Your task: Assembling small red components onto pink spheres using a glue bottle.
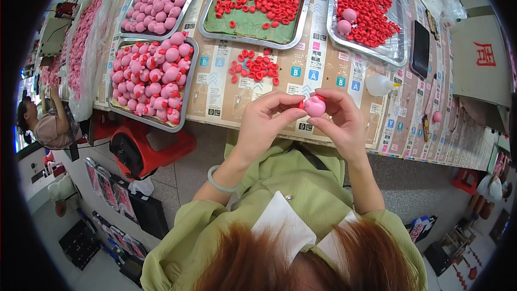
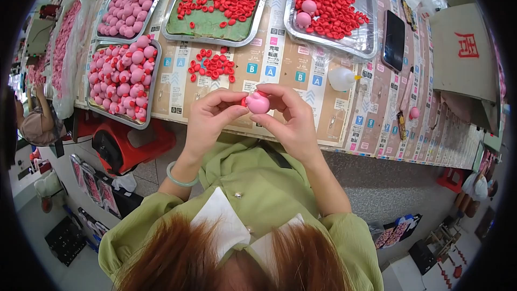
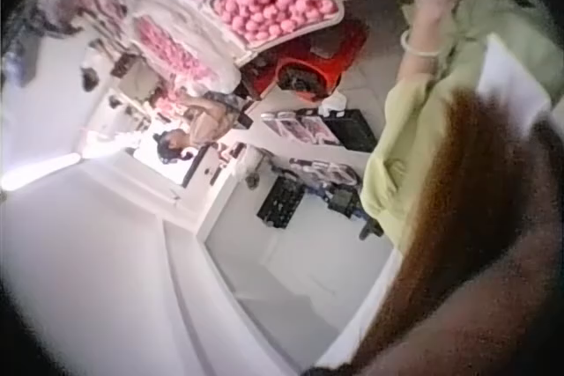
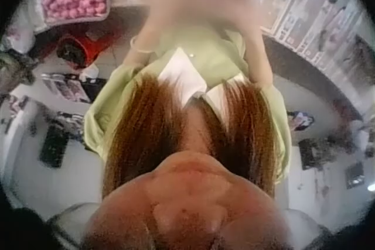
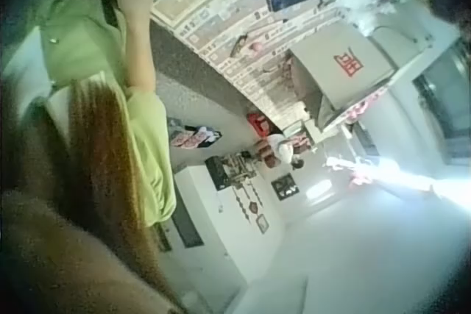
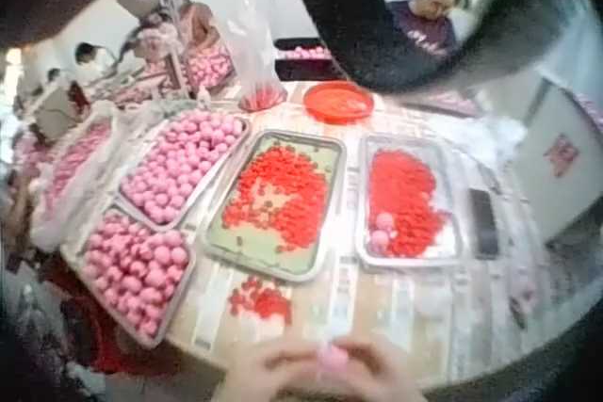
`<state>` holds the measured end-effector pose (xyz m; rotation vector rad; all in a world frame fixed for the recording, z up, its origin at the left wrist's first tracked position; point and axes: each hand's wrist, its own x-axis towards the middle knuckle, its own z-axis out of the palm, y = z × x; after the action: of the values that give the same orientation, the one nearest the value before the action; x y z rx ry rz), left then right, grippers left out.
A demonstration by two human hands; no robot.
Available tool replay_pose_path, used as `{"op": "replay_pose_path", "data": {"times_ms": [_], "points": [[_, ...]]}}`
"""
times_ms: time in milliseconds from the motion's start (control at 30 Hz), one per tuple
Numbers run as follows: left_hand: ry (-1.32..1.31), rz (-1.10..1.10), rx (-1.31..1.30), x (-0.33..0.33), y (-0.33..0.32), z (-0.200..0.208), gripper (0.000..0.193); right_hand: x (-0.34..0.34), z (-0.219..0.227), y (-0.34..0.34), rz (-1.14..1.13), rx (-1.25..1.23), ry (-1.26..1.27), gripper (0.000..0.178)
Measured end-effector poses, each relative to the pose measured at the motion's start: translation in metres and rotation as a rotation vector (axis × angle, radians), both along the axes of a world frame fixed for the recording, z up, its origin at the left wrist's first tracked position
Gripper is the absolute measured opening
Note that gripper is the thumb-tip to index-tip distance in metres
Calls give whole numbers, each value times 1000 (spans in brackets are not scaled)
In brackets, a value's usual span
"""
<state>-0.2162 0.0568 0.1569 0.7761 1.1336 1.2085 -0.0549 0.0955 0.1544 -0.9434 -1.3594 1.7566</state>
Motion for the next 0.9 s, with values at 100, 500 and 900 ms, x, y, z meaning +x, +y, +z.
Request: {"op": "replay_pose_path", "data": {"times_ms": [100,500,900], "points": [[40,-32,15,-3,0,0,19,1,1,0,10,271,-131,42],[-13,-51,-42,-6,2,11,17,2,15,5,81,477,-284,43],[571,67,384,11,1,7,24,-8,13,-6,-170,61,12,38]]}}
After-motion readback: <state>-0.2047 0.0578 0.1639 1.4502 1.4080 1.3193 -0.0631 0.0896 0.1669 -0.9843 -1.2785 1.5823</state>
